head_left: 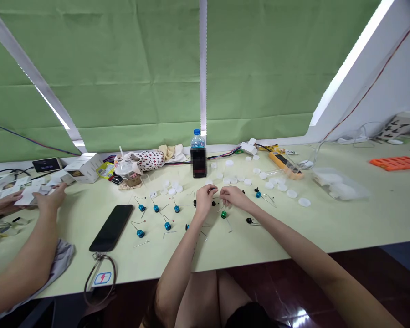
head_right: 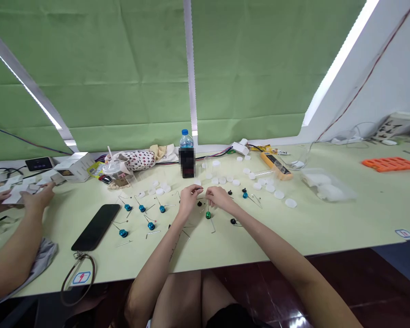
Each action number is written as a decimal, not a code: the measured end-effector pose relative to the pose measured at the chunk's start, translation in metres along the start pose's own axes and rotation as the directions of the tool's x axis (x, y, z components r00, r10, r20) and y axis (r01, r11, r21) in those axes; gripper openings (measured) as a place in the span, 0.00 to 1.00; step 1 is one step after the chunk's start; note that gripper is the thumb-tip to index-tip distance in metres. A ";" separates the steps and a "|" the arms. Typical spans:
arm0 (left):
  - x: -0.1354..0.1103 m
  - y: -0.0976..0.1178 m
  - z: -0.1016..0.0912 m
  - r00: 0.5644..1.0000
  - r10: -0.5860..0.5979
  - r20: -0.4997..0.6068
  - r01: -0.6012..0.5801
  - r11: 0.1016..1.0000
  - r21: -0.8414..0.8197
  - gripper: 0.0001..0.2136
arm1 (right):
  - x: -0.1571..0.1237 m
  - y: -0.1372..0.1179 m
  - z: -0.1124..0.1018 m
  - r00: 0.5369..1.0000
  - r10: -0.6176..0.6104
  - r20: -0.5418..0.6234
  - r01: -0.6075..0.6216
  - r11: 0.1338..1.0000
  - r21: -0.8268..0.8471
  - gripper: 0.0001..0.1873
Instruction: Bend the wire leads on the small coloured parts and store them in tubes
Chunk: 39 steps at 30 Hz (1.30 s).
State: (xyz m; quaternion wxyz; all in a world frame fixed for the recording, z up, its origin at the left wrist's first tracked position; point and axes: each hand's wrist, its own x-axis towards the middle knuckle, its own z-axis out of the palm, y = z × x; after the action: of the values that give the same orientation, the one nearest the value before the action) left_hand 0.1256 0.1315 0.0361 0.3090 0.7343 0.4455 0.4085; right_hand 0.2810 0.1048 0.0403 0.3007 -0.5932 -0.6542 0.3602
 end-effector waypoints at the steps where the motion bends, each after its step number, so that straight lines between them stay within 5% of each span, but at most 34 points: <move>1: 0.000 -0.002 0.001 1.000 0.002 -0.004 -0.001 0.999 0.051 0.08 | 0.001 0.000 0.002 1.000 -0.003 -0.012 0.002 0.997 -0.075 0.07; 9: 0.001 -0.015 0.008 1.000 0.005 0.021 -0.009 0.984 0.177 0.12 | 0.010 -0.009 0.015 0.998 -0.058 -0.011 0.048 0.903 -0.426 0.06; 16: -0.001 -0.014 0.008 0.997 0.007 0.078 -0.022 0.981 0.190 0.09 | 0.008 -0.002 0.010 0.997 -0.078 -0.014 0.062 0.877 -0.477 0.01; 25: -0.002 -0.013 0.006 0.998 0.022 0.058 -0.035 0.973 0.226 0.08 | 0.000 0.002 0.011 0.992 -0.109 -0.071 0.067 0.893 -0.445 0.10; 29: -0.008 0.004 -0.001 0.990 0.139 0.023 -0.139 0.945 0.295 0.13 | -0.018 0.000 0.003 0.988 -0.114 -0.102 0.062 0.910 -0.411 0.13; 34: -0.030 0.042 -0.023 0.911 0.412 -0.029 -0.392 0.885 0.249 0.15 | -0.068 -0.004 -0.009 0.975 -0.087 -0.204 0.041 0.974 -0.221 0.13; 39: -0.075 0.061 -0.048 0.907 0.367 -0.207 -0.356 0.930 0.088 0.10 | -0.093 -0.007 0.012 0.989 -0.072 -0.133 0.049 0.985 -0.166 0.13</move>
State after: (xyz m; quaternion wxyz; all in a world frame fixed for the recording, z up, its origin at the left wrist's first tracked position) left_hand 0.0881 0.0428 0.0838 0.1588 0.7615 0.3431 0.5265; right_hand 0.2781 0.0104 0.0432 0.3067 -0.6191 -0.6767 0.2545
